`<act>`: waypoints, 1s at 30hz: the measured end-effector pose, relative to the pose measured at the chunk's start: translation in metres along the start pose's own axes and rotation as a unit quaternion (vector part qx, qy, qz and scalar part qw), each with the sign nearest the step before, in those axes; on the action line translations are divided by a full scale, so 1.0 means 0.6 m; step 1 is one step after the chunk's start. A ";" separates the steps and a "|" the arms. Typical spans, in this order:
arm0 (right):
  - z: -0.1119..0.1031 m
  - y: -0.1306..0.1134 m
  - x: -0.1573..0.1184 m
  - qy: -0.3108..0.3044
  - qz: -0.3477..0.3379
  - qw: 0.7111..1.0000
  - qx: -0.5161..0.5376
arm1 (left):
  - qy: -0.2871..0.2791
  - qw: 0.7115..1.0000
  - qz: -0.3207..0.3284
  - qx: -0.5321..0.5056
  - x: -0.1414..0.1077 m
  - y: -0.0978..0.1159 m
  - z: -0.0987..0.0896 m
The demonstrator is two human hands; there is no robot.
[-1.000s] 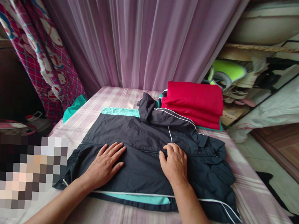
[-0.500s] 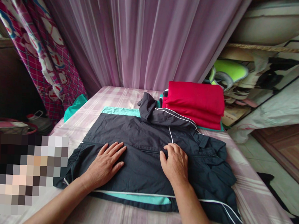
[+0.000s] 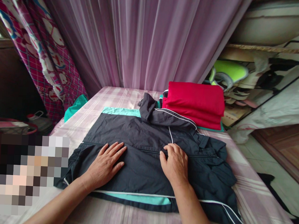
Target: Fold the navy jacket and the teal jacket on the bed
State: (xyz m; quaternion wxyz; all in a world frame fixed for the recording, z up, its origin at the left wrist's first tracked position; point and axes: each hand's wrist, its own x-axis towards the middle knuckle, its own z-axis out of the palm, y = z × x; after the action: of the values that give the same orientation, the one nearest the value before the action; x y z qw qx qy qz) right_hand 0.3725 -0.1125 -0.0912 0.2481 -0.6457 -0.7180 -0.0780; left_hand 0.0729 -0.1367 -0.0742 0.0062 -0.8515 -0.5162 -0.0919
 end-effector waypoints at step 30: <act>0.000 -0.001 0.001 0.005 -0.001 1.000 0.000 | 0.009 1.000 0.004 0.011 -0.001 -0.001 0.002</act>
State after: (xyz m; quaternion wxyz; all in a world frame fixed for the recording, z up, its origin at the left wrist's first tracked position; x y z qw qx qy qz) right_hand 0.3716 -0.1121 -0.0906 0.2517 -0.6443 -0.7175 -0.0817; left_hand 0.0722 -0.1366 -0.0757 0.0206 -0.8524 -0.5140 -0.0934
